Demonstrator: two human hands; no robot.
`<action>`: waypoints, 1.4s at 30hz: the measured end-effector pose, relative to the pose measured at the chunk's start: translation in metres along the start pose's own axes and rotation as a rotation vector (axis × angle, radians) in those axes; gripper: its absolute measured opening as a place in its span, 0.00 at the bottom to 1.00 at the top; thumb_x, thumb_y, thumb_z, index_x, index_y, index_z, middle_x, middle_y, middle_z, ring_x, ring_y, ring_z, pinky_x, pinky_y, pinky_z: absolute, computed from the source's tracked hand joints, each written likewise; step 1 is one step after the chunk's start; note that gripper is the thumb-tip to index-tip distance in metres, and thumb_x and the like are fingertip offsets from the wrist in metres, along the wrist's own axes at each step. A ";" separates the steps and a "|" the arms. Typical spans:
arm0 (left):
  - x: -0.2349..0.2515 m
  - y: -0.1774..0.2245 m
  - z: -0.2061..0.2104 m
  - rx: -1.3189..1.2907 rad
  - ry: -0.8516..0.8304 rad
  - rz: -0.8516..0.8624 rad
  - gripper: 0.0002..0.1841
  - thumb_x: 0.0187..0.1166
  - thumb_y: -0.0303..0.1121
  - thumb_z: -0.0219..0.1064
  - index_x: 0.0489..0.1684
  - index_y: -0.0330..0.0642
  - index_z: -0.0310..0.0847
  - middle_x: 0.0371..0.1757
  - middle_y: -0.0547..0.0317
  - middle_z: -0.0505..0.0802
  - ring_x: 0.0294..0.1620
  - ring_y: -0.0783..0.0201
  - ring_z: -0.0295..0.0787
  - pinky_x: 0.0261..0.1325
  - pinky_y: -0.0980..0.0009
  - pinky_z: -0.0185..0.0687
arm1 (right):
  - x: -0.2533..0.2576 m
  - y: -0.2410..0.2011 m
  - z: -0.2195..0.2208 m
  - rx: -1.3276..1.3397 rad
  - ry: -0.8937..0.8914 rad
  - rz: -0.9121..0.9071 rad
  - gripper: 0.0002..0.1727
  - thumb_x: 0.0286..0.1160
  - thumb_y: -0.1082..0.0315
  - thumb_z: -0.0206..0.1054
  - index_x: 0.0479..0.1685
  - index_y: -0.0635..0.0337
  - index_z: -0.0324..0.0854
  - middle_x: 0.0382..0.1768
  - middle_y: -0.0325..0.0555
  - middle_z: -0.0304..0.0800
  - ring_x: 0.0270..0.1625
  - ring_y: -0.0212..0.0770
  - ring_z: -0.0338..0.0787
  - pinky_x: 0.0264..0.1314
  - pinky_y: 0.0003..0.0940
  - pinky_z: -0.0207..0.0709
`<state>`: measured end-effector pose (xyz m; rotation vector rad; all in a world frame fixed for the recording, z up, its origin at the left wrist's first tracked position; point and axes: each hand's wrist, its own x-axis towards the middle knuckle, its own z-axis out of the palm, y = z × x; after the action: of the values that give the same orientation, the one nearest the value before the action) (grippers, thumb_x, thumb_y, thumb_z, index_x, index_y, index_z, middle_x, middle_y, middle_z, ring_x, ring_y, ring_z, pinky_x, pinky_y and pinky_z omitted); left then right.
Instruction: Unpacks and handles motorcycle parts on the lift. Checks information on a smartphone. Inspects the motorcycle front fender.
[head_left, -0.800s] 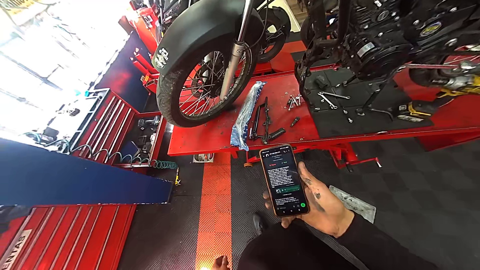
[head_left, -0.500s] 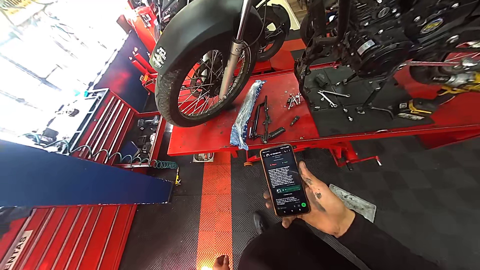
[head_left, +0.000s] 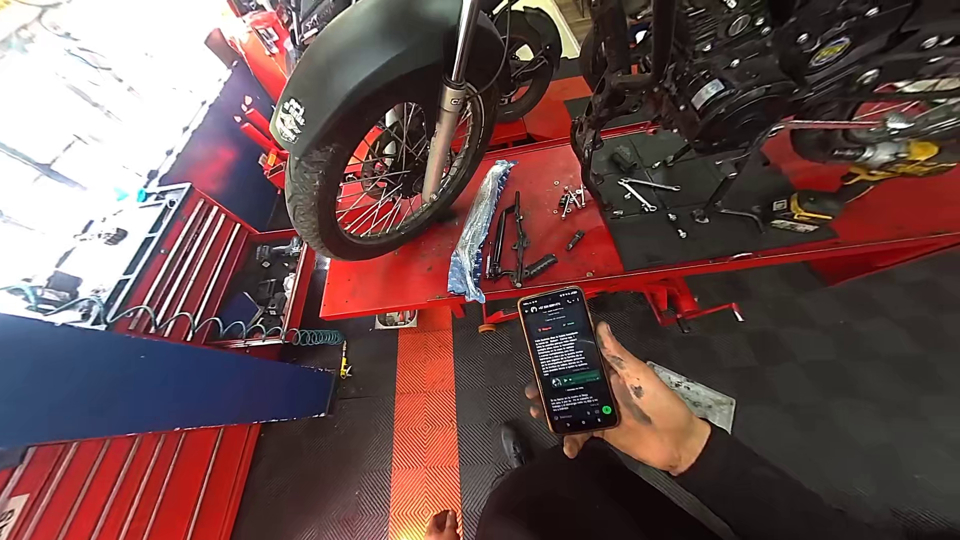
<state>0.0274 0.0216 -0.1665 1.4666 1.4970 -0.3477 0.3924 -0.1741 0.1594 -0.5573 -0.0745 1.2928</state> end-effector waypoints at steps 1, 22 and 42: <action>0.000 0.002 0.001 0.003 -0.006 0.004 0.22 0.89 0.40 0.62 0.67 0.29 0.82 0.56 0.36 0.94 0.55 0.42 0.94 0.65 0.41 0.85 | -0.001 -0.001 0.001 -0.012 0.010 -0.003 0.48 0.77 0.20 0.37 0.81 0.45 0.71 0.70 0.70 0.81 0.66 0.69 0.86 0.54 0.63 0.87; 0.024 0.020 0.024 -0.027 -0.068 -0.012 0.21 0.89 0.41 0.61 0.67 0.30 0.82 0.55 0.36 0.94 0.53 0.42 0.94 0.62 0.42 0.85 | -0.002 -0.011 0.001 -0.007 0.056 -0.009 0.48 0.77 0.20 0.38 0.81 0.46 0.72 0.70 0.71 0.80 0.67 0.69 0.85 0.56 0.64 0.86; 0.024 0.021 0.014 -0.028 -0.050 -0.030 0.22 0.90 0.41 0.60 0.70 0.30 0.79 0.56 0.36 0.93 0.52 0.43 0.94 0.58 0.43 0.86 | 0.001 -0.006 0.002 0.007 0.024 -0.034 0.46 0.78 0.22 0.39 0.82 0.45 0.71 0.70 0.71 0.79 0.67 0.70 0.86 0.55 0.64 0.87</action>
<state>0.0564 0.0307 -0.1835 1.4052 1.4791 -0.3777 0.3976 -0.1734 0.1637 -0.5632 -0.0598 1.2528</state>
